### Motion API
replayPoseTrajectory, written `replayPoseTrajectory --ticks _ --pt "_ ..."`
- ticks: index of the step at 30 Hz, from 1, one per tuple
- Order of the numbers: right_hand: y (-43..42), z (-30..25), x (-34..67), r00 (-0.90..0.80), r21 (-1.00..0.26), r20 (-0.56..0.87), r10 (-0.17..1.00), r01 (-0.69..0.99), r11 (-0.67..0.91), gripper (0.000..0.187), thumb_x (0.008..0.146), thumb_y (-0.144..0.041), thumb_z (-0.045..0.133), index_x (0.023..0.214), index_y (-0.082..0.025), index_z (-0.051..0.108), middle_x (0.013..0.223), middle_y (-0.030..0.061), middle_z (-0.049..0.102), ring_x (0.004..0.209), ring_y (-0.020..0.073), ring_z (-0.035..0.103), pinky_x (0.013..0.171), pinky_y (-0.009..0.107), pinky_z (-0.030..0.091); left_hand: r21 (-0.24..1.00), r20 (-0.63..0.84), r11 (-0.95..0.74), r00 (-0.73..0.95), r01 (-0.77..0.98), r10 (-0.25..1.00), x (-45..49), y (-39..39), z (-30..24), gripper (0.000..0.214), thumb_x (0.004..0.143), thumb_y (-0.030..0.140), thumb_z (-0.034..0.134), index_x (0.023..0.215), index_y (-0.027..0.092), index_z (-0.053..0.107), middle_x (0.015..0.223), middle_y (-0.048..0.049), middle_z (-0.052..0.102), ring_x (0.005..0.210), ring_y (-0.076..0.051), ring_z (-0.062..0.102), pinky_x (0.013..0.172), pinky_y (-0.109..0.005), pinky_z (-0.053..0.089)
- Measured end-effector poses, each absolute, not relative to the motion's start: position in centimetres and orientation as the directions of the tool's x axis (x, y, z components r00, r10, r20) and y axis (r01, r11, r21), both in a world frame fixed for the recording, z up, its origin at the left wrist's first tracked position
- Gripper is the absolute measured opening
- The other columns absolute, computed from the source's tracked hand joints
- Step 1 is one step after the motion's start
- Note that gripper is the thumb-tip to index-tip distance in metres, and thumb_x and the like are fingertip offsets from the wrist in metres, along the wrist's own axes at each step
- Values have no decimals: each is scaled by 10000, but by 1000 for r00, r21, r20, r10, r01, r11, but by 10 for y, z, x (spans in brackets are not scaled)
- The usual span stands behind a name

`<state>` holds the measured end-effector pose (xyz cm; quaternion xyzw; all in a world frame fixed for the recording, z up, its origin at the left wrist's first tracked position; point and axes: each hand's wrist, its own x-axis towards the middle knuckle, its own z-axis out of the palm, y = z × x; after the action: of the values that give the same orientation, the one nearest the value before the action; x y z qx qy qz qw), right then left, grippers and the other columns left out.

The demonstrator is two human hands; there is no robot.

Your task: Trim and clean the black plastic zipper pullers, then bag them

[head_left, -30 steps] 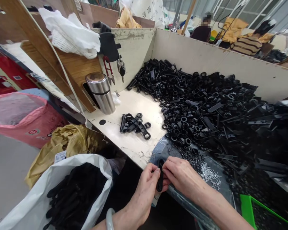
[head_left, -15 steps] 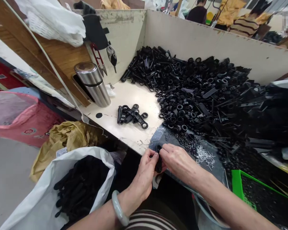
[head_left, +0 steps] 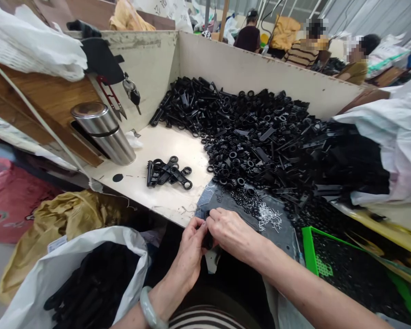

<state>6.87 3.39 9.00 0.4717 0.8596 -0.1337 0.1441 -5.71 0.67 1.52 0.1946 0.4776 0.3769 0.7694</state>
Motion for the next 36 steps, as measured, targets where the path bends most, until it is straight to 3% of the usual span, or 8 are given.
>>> replayPoseTrajectory --ticks 5,14,23,30,36 --pt "50 87 81 -549 -184 -392 738 833 522 40 898 -176 689 893 -138 677 900 66 700 831 190 652 699 286 461 651 -584 649 286 -394 760 -56 7 16 408 771 511 815 816 204 551 734 16 651 716 -135 585 753 -302 545" --pt "57 78 95 -589 -304 -296 752 804 511 203 952 -133 552 761 -172 610 819 21 653 707 133 586 660 250 409 624 -596 651 276 -433 755 -56 5 23 406 784 533 794 828 216 545 764 19 657 746 -141 633 749 -292 546" --pt "55 73 97 -519 -337 -278 808 840 424 235 963 -122 526 750 -168 612 807 9 648 704 115 599 668 219 405 617 -593 656 291 -434 751 -58 7 32 489 723 604 799 850 232 509 804 7 694 791 -178 691 750 -306 536" --pt "61 78 93 -510 -320 -302 805 850 419 240 938 -111 537 728 -161 642 797 30 661 685 138 590 659 249 389 624 -600 658 281 -421 749 -56 7 32 497 704 617 798 841 237 509 782 3 701 819 -202 716 737 -310 537" --pt "61 82 96 -517 -336 -315 796 845 416 245 956 -112 542 771 -166 694 828 16 682 723 116 628 696 208 427 607 -611 668 284 -431 739 -55 7 31 500 695 618 801 836 245 499 744 12 688 817 -209 716 774 -333 547"
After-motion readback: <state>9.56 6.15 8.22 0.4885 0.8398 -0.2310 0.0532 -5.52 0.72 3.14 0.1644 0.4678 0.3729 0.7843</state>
